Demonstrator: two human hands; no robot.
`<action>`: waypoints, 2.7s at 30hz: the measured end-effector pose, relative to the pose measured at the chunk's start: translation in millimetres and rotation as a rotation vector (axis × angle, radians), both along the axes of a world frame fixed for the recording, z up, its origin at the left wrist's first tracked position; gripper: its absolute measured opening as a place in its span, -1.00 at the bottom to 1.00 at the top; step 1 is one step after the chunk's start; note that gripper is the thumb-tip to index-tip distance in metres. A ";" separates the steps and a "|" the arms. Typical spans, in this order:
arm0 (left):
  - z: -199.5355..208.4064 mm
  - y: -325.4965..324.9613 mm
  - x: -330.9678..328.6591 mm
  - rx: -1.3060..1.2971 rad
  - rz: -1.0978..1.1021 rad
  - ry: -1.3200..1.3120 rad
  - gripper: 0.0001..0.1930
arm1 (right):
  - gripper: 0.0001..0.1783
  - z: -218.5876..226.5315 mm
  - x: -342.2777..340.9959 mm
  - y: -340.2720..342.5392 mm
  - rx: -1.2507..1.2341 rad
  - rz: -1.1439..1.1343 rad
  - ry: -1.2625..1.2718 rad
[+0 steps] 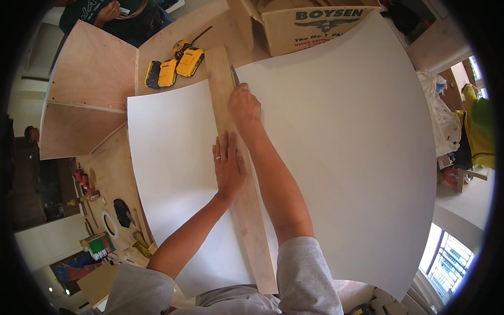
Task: The recorder measures a piece of white laminate sheet using a tape measure and pencil, then uses a wooden guide and utility knife to cut it.
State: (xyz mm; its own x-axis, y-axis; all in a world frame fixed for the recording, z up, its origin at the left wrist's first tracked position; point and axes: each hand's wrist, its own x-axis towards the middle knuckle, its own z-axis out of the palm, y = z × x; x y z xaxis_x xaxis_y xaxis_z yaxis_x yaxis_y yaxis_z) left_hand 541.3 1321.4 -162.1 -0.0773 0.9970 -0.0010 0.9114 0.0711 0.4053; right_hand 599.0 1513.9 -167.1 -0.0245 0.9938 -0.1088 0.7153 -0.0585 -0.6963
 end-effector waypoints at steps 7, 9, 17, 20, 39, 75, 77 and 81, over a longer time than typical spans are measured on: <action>0.3 -1.3 -0.1 0.054 -0.014 -0.014 -0.41 | -0.80 1.9 -6.2 -0.3 -0.004 0.046 -0.190; -0.8 -2.2 0.1 0.060 -0.024 -0.012 -0.41 | -0.82 2.5 -2.9 -3.2 0.140 0.074 -0.182; -1.5 -2.2 3.3 0.071 -0.051 -0.048 -0.40 | -0.80 0.4 7.4 -33.0 0.156 0.105 -0.347; -3.0 -3.6 -3.3 0.101 -0.063 -0.042 -0.38 | -0.80 5.1 19.0 -70.7 0.163 0.144 -0.279; -11.1 -3.3 -3.6 0.173 -0.050 -0.010 -0.46 | -0.70 12.8 64.4 -196.4 0.029 0.127 -0.087; -12.9 -2.6 6.8 0.204 -0.035 0.037 -0.47 | -0.84 39.2 113.3 -356.0 -0.321 0.096 -0.060; -16.2 -8.9 -0.8 0.203 -0.031 0.060 -0.47 | -0.82 34.5 106.9 -335.7 -0.275 0.088 -0.022; -13.3 -4.2 4.3 0.191 -0.026 0.054 -0.47 | -0.62 26.9 87.8 -258.9 -0.082 0.007 0.027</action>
State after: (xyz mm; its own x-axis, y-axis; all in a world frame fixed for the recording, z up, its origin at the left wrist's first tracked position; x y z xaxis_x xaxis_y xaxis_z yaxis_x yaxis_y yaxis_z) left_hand 545.7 1317.3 -175.4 -0.0468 0.9804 0.1916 0.9328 -0.0257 0.3595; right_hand 686.8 1255.0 -140.1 -0.0350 0.9814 -0.1890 0.6969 -0.1116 -0.7084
